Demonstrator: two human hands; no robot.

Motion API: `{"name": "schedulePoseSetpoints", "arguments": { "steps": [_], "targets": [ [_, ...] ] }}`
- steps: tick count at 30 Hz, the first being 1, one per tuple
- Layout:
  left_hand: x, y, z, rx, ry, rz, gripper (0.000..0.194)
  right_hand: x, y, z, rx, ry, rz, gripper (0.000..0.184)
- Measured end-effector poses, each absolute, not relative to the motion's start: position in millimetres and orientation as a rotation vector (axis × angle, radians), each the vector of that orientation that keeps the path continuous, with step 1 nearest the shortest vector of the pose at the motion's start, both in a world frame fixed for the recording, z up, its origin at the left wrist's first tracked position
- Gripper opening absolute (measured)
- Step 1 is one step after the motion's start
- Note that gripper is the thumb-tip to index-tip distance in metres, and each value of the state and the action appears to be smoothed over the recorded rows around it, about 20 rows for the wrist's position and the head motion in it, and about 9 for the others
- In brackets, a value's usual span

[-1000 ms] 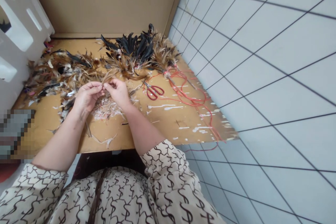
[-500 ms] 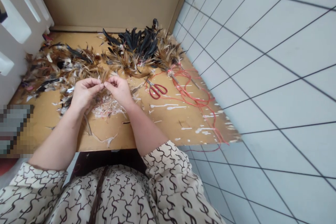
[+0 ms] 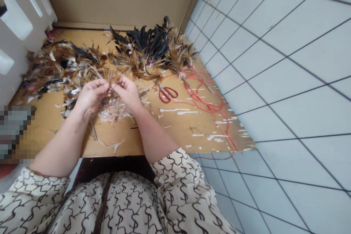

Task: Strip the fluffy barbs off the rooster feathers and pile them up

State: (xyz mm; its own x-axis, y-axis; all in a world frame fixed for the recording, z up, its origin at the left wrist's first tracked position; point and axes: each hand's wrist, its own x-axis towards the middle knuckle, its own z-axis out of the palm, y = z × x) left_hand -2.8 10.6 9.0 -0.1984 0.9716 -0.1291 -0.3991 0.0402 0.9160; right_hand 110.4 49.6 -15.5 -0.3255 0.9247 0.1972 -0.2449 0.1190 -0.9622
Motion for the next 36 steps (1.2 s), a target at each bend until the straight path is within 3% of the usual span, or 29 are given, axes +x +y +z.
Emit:
{"name": "schedulePoseSetpoints", "arguments": {
  "steps": [17, 23, 28, 36],
  "targets": [
    [-16, 20, 5, 0.282, 1.165, 1.488, 0.025, 114, 46, -13, -0.6, -1.442, 1.463, 0.03],
    [-17, 18, 6, 0.435, 1.172, 1.435, 0.019, 114, 54, -19, -0.733, -1.412, 1.375, 0.025],
    [-12, 15, 4, 0.607, 1.154, 1.33, 0.014, 111, 57, -23, -0.845, -1.344, 1.511, 0.025],
    [-9, 14, 2, 0.7, 1.207, 1.342, 0.013, 111, 52, -18, -0.771, -1.31, 1.657, 0.036]
  ]
}}
